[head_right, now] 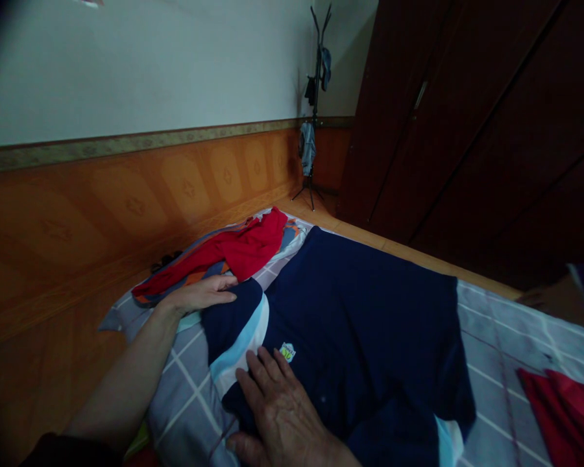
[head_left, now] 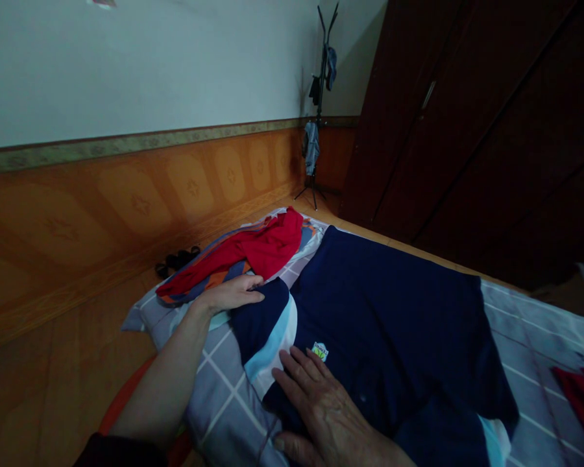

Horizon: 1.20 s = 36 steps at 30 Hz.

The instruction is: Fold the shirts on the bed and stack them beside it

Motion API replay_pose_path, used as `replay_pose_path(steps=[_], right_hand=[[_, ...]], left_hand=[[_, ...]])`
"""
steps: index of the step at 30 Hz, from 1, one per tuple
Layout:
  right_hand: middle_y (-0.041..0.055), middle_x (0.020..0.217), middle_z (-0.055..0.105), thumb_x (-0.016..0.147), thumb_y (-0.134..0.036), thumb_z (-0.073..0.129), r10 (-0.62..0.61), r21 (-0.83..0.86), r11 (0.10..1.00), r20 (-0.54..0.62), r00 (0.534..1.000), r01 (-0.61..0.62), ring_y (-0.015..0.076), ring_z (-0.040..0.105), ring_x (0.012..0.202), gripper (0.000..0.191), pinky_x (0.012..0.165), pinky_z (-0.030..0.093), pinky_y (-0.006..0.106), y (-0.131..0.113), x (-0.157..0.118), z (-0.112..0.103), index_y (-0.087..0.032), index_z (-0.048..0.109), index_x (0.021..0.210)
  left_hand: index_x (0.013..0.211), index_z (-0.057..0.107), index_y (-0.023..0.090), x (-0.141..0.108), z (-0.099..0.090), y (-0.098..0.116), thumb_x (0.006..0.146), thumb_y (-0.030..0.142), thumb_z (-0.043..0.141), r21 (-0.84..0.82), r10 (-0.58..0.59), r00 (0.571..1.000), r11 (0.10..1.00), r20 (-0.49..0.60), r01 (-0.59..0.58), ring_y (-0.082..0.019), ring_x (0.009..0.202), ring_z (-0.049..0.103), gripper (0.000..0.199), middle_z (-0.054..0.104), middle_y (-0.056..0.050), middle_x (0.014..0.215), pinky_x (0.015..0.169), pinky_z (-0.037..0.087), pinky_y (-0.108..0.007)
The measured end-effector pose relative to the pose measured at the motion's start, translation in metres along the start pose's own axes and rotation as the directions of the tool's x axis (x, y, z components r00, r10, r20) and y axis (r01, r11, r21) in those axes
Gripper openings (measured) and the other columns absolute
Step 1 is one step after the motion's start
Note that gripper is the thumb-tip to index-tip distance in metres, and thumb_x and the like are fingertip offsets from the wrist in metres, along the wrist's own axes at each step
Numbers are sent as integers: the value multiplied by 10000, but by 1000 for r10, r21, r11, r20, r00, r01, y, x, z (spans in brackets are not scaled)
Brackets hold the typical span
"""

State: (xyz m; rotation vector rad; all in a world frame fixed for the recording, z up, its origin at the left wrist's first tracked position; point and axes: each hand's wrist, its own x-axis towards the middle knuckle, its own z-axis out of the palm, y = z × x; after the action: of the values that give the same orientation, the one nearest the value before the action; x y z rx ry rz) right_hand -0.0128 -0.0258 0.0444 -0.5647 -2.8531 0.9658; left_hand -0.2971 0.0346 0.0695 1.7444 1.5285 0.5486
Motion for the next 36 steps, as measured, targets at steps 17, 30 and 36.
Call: replay_pose_path(steps=[17, 30, 36], right_hand=[[92, 1396, 468, 894, -599, 402, 42, -63, 997, -64, 997, -46, 273, 361, 1321, 641, 1117, 271, 426, -6, -3, 1, -207, 413, 1401], [176, 1487, 281, 854, -627, 448, 194, -85, 976, -61, 979, -199, 351, 141, 1394, 821, 1104, 243, 534, -13, 0, -3, -89, 285, 1452], [138, 1433, 407, 863, -587, 459, 142, -102, 981, -212, 967, -166, 324, 345, 1328, 759, 1065, 368, 451, -30, -16, -9, -161, 283, 1466]], left_hand=[[875, 562, 140, 9, 29, 17, 843, 384, 556, -334, 93, 995, 940, 42, -74, -84, 501, 535, 246, 559, 30, 638, 489, 418, -197], [833, 593, 164, 15, 47, 23, 834, 293, 520, 85, 120, 986, 990, -116, -110, -109, 516, 527, 149, 555, 43, 558, 510, 348, -200], [712, 605, 160, 19, 42, 13, 848, 332, 502, 170, 119, 978, 981, -172, -89, -118, 556, 493, 243, 532, 31, 576, 520, 292, -215]])
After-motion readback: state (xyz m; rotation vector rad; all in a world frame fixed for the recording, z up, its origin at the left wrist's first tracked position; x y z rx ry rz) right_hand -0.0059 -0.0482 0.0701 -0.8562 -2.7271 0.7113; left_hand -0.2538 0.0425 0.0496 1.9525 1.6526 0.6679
